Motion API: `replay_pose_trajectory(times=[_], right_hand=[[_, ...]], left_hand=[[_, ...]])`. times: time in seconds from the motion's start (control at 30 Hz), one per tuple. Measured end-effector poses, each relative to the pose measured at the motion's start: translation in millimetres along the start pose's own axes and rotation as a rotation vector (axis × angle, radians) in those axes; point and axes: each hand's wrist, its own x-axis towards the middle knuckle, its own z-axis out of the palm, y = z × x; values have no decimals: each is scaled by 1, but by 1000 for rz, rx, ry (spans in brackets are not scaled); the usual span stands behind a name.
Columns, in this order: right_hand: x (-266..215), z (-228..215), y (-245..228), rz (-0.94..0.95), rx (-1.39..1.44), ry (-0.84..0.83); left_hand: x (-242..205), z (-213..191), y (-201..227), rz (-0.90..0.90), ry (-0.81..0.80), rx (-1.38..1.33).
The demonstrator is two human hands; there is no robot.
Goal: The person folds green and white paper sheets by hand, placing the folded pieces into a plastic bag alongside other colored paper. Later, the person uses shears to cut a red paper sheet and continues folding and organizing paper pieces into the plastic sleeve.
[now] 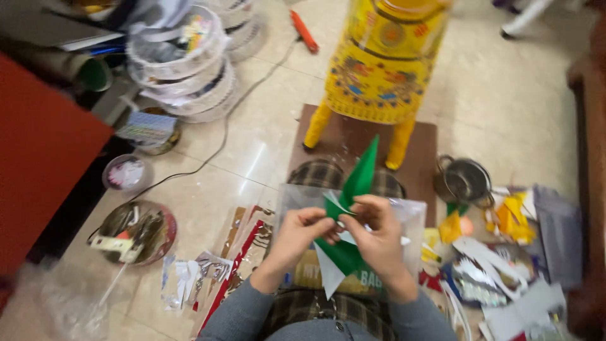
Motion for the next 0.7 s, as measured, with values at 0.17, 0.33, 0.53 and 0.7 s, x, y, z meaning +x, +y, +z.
replay_pose_trajectory(times=[0.17,0.33,0.53,0.7], right_hand=[[-5,-4,5,-38,-17,-38],[-6,-10,4,-140,-89,-52],[-3,-45,-11,-175,8,-173],[-26,-149,16,122,67,270]], left_hand=[[9,-16,-31,-176,28,-214],[13,-37,-60,-321,34,-281],[4,-52,-60,-446,152,-156],[0,-18,-1,-207,83,-260]])
